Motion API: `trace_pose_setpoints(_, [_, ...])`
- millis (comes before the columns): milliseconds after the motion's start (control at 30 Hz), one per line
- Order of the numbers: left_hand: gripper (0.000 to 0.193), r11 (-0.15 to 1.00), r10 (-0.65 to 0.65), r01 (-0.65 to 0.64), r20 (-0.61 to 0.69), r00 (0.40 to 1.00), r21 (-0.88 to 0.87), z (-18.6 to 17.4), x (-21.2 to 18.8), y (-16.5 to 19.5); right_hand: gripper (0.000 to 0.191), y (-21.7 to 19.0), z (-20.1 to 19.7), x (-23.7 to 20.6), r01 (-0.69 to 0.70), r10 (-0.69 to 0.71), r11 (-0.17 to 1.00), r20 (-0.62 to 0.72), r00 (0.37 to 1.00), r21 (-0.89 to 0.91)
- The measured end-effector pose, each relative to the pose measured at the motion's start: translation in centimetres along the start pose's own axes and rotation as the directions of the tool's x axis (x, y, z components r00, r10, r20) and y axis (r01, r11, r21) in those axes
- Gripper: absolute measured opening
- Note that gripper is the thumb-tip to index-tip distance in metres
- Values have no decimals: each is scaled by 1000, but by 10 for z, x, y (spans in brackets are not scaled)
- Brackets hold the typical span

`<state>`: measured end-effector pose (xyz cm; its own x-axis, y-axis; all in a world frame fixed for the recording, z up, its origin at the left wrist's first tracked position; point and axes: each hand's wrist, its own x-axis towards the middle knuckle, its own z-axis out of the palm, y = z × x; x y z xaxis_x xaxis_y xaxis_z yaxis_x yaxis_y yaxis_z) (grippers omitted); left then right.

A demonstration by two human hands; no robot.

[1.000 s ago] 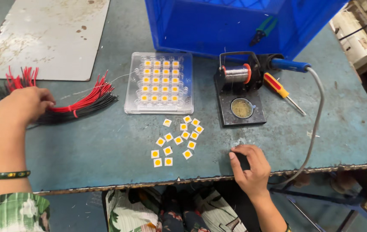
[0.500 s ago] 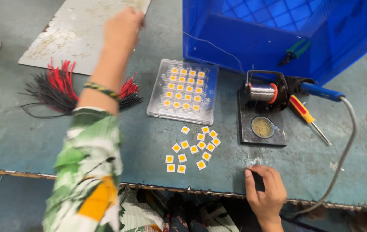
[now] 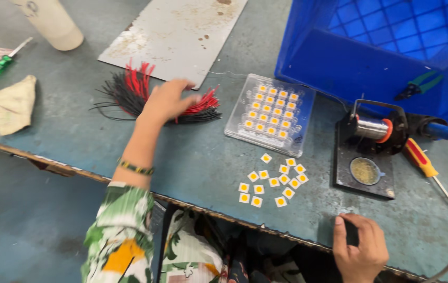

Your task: The person organizes red and black wires, then uses a soldering iron to apply solder to the tip of a red wire. They handle multiple wires and small LED modules on a workbench.

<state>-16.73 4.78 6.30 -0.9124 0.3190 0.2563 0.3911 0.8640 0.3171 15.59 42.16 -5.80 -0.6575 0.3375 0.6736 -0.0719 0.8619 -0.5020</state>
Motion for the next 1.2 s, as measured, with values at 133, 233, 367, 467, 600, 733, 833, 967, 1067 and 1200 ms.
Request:
trace_pose_setpoints(133, [77, 976, 160, -151, -48, 986, 155, 8, -51, -29, 12, -3, 2, -1, 28, -28, 999, 11, 1000, -36])
trace_pose_setpoints(233, [50, 941, 183, -135, -132, 974, 309, 26, -63, -28, 10, -9, -1, -1, 47, -46, 998, 26, 999, -43])
trace_pose_setpoints(367, [34, 885, 303, -185, -228, 925, 426, 28, -58, -22, 9, -13, -8, 0, 32, -31, 999, 20, 999, -9])
trace_pose_setpoints(467, [28, 954, 255, -139, -474, 843, 267, 15, -52, -17, 9, -13, -12, 3, 29, -29, 1000, 5, 1000, 14])
trace_pose_setpoints(600, [17, 960, -16, -182, -692, 722, -213, -25, -40, -25, 8, -7, -14, 5, 44, -44, 999, 7, 999, 6])
trace_pose_setpoints(733, [38, 724, -207, -489, -829, 520, -487, -101, -34, -48, 9, 0, -13, 2, 58, -58, 998, 11, 998, -9])
trace_pose_setpoints(833, [32, 552, -244, -679, -872, 425, -485, -157, -53, -49, 8, 3, -11, 0, 51, -51, 999, 5, 999, -15])
trace_pose_setpoints(967, [29, 551, -31, -439, -543, 839, -710, -188, -101, 2, 8, -1, -9, 1, 41, -42, 999, -14, 999, -23])
trace_pose_setpoints(1067, [30, 632, 74, -139, -119, 990, -762, -160, -129, 61, 7, -9, -14, 5, 49, -48, 998, -16, 999, 42])
trace_pose_setpoints(1200, [36, 433, 174, 258, 361, 916, -864, -83, -161, 121, 7, -28, -25, 4, -66, 62, 962, 24, 998, 265])
